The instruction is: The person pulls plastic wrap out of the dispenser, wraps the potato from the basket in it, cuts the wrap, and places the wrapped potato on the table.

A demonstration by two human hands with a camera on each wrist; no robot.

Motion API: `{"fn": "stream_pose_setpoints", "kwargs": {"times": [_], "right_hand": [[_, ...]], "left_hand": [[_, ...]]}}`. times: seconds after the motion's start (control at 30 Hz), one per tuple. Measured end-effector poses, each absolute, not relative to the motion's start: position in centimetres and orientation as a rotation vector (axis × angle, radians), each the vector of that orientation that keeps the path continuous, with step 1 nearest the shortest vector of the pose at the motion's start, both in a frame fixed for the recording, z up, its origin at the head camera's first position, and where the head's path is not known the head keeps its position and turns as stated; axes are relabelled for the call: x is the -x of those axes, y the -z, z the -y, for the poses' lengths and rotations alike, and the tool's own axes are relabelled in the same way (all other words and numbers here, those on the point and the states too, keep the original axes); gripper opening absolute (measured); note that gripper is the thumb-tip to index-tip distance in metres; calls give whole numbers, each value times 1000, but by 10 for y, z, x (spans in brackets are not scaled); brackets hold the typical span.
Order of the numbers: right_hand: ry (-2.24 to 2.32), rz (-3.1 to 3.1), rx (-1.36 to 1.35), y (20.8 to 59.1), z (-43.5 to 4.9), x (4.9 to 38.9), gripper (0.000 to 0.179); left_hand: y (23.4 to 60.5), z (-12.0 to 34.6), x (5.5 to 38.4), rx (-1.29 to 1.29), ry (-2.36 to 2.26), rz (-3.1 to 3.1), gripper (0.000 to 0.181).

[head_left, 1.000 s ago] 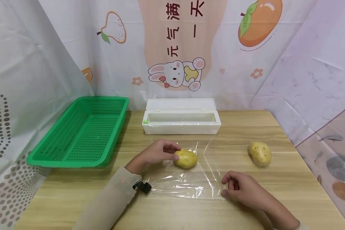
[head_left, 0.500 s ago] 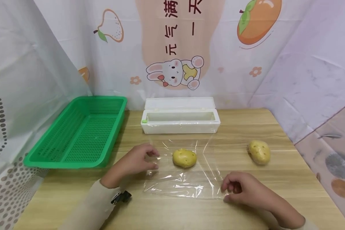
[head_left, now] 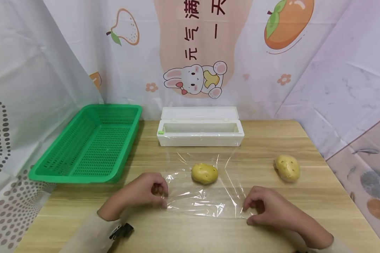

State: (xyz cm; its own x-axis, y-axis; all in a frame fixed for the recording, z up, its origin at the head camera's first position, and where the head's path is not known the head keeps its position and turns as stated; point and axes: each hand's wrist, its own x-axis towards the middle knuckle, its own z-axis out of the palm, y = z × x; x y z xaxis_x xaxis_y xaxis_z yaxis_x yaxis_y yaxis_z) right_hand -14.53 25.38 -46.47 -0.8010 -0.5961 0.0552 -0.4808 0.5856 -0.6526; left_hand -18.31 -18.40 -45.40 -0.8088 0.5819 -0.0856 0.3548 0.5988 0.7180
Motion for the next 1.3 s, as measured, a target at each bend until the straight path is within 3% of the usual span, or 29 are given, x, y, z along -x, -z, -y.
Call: {"fn": "stream_pose_setpoints", "kwargs": {"times": [0.2, 0.83, 1.3], "right_hand": [[983, -2635, 904, 464, -256, 147, 30], [1057, -2610, 904, 463, -256, 151, 13], [1134, -2840, 897, 446, -249, 172, 21]], "left_hand": [[458, 181, 173, -801, -935, -2463, 32], [456, 189, 173, -913, -944, -2532, 14], [436, 192, 194, -926, -1076, -2554, 7]]}}
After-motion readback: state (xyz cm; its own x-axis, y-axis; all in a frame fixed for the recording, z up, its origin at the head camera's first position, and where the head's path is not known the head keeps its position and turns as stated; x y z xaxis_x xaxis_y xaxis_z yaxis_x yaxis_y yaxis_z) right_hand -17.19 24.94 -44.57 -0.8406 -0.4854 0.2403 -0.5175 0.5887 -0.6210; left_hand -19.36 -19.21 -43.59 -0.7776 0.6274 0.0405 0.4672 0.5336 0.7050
